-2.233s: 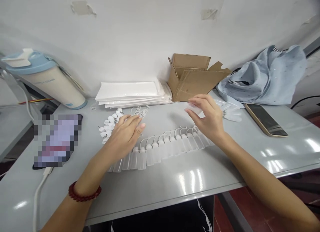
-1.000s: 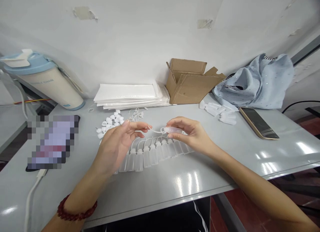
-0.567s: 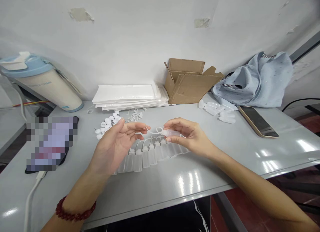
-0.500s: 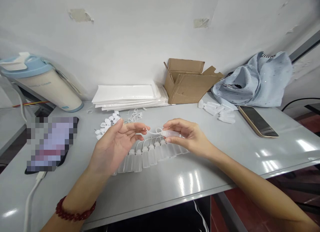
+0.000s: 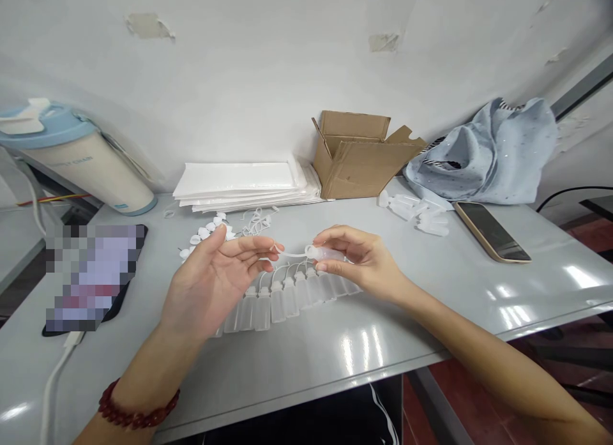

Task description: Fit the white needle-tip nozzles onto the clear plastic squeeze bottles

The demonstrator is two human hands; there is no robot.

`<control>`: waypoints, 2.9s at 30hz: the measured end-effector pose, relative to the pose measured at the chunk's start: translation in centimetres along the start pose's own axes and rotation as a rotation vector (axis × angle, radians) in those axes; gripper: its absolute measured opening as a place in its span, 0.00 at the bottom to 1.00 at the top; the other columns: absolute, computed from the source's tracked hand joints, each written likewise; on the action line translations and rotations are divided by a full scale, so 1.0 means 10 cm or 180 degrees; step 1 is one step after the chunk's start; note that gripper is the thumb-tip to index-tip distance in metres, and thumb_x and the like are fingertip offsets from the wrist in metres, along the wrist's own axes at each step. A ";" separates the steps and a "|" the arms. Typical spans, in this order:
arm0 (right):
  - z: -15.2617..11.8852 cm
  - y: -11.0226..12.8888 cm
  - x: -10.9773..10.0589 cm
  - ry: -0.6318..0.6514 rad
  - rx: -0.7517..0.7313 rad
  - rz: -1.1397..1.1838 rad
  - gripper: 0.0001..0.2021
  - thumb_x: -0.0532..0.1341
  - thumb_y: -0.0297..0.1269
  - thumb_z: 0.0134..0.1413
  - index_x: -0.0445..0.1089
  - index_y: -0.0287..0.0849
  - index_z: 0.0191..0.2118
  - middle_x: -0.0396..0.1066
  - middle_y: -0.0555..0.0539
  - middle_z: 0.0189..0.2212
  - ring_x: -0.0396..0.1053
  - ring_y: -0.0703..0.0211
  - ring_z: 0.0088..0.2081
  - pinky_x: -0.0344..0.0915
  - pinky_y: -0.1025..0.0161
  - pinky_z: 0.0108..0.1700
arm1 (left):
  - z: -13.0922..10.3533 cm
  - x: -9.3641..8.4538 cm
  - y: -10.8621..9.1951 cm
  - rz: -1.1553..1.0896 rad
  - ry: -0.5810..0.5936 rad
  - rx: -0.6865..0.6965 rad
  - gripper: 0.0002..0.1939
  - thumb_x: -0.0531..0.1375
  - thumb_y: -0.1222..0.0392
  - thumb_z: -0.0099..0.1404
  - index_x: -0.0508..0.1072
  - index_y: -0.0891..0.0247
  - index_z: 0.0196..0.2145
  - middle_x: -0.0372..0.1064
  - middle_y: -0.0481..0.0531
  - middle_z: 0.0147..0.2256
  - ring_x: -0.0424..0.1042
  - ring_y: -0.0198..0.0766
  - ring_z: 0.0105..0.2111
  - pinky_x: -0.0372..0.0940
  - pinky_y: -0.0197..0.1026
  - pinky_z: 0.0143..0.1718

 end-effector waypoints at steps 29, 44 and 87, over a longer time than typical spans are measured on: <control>-0.02 0.03 0.08 0.0036 0.0173 0.0757 0.08 0.67 0.33 0.51 0.71 0.42 0.39 0.71 0.49 0.35 0.74 0.62 0.34 0.70 0.58 0.43 | 0.00 0.07 0.13 0.0727 0.0471 0.0108 0.22 0.55 0.46 0.66 0.74 0.63 0.48 0.76 0.58 0.41 0.73 0.44 0.41 0.67 0.44 0.41; -0.09 -0.25 0.43 0.0637 0.1361 0.2235 0.09 0.62 0.41 0.59 0.70 0.38 0.37 0.77 0.46 0.32 0.76 0.62 0.36 0.68 0.63 0.46 | -0.41 0.60 0.03 0.4576 0.0157 0.3455 0.19 0.64 0.62 0.62 0.68 0.71 0.49 0.67 0.61 0.43 0.67 0.46 0.45 0.68 0.48 0.45; -0.15 -0.02 0.43 0.1229 0.0421 0.0832 0.13 0.55 0.41 0.64 0.71 0.43 0.49 0.74 0.47 0.38 0.70 0.58 0.46 0.64 0.58 0.50 | -0.68 0.70 0.04 0.5133 0.0133 0.4392 0.25 0.61 0.68 0.62 0.64 0.66 0.57 0.74 0.58 0.48 0.69 0.50 0.48 0.69 0.49 0.45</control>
Point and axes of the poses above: each hand's wrist, its own z-axis towards the middle knuckle, its own x-axis out of the palm, y = z × x, the point moved 7 cm from there along z, towards the middle knuckle
